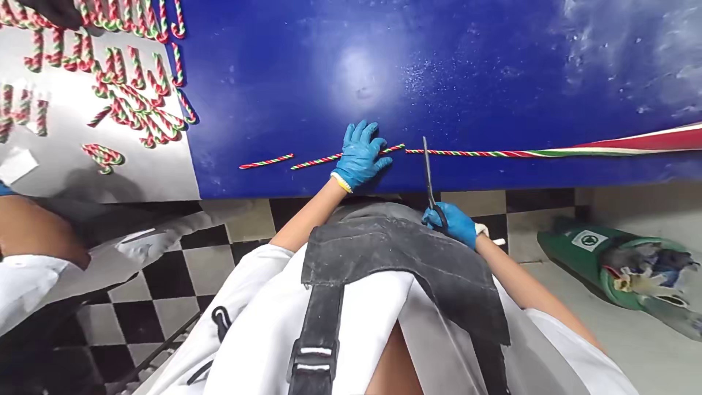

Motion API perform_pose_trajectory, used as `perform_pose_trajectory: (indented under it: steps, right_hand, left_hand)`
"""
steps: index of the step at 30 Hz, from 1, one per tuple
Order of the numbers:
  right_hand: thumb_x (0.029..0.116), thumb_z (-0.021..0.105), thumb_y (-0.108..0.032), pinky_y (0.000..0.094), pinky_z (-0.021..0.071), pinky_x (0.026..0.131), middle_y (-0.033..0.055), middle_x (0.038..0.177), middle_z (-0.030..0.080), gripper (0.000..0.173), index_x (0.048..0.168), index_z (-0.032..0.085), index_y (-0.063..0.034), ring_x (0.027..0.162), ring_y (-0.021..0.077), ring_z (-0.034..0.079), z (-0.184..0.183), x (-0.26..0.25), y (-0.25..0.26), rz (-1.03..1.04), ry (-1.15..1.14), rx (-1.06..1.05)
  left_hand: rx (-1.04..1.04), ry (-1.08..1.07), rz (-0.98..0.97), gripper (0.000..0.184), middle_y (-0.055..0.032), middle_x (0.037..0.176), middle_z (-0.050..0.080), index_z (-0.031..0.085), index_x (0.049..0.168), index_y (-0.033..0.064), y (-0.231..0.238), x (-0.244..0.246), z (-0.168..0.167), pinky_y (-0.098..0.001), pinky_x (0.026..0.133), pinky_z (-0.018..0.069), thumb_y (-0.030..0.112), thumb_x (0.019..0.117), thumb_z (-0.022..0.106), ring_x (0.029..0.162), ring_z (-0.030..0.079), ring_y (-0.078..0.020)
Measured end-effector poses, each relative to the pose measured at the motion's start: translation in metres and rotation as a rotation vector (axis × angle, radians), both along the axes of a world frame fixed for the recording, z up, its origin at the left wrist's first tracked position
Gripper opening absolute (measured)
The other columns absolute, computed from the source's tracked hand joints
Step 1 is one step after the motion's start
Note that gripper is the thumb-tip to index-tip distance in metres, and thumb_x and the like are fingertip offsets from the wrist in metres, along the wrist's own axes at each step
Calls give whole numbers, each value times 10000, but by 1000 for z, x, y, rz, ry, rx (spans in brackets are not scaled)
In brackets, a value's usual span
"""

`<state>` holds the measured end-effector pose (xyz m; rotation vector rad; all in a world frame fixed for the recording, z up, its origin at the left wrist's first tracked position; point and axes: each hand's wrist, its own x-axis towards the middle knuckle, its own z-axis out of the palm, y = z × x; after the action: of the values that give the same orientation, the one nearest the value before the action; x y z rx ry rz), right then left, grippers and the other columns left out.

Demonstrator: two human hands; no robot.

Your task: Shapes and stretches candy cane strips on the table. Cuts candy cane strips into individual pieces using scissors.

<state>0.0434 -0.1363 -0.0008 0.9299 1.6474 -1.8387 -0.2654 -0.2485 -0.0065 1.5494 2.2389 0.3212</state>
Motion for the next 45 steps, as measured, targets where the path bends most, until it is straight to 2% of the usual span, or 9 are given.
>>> perform_pose_trajectory:
  steps: [5, 13, 17, 21, 25, 28, 31, 37, 45]
  right_hand:
    - [995, 565, -365, 363, 540, 913, 14, 1136, 687, 486, 1431, 529, -154, 998, 93, 642, 33, 104, 47, 227, -180, -89]
    - [840, 534, -831, 249, 551, 780, -55, 1030, 705, 899, 1394, 545, -122, 884, 50, 649, -3, 85, 87, -7, -12, -206]
    - [1061, 486, -355, 252, 570, 632, -27, 805, 688, 323, 1113, 627, -70, 695, 76, 660, -12, 52, 62, -207, -28, -202]
    - [1052, 540, -331, 233, 542, 543, -56, 674, 650, 283, 926, 636, -96, 567, 45, 619, 14, 54, 64, -203, -109, 12]
    - [939, 629, -633, 604, 555, 817, 127, 925, 745, 544, 1051, 740, -112, 888, 315, 717, 53, 23, 113, 292, -416, 541]
    - [968, 594, -570, 740, 463, 880, 268, 1134, 699, 547, 1167, 685, -69, 1107, 489, 651, 70, -25, 133, 487, -571, 858]
    - [998, 582, -437, 747, 429, 942, 293, 1223, 665, 484, 1279, 647, -48, 1159, 526, 616, 55, -54, 127, 467, -339, 1219]
    - [933, 441, -763, 594, 222, 1254, 146, 1632, 406, 872, 1571, 424, -169, 1532, 369, 333, -36, -45, 96, 480, 398, 1369]
    - [823, 475, -864, 587, 118, 1282, 147, 1698, 265, 1090, 1607, 338, -119, 1592, 348, 163, -42, -164, 32, 586, 406, 1300]
  left_hand:
    - [56, -20, -132, 585, -148, 1560, 481, 699, 1288, 211, 74, 59, -2, -637, 1250, 170, 607, 857, 700, 1510, 333, -397]
    - [91, -11, -235, 259, -125, 1457, 583, 757, 1023, 116, 118, 97, 6, -621, 1253, 183, 349, 972, 655, 1482, 379, -396]
    - [79, -59, -228, 261, -123, 1464, 577, 765, 996, 135, 109, 96, -4, -620, 1255, 174, 369, 967, 655, 1490, 367, -391]
    - [129, -98, -167, 513, -149, 1517, 527, 715, 1208, 167, 79, 81, -7, -617, 1252, 188, 589, 937, 612, 1499, 360, -389]
    - [120, 4, 93, 709, -152, 1549, 488, 589, 1432, 170, 3, 28, 8, -615, 1252, 202, 684, 950, 508, 1499, 358, -381]
    - [49, 120, 350, 673, -175, 1561, 468, 545, 1471, 144, -73, -24, 10, -631, 1248, 187, 611, 989, 497, 1507, 341, -393]
    - [-72, 217, 606, 659, -177, 1591, 431, 493, 1514, 153, -152, -84, 5, -661, 1241, 156, 587, 1020, 448, 1529, 293, -407]
    - [28, 199, 896, 663, -205, 1629, 361, 402, 1565, 88, -278, -167, -29, -514, 1280, 201, 523, 1065, 367, 1551, 275, -352]
    - [131, 142, 626, 687, -158, 1581, 454, 509, 1507, 134, -176, -90, -40, -562, 1275, 189, 598, 1015, 394, 1523, 331, -346]
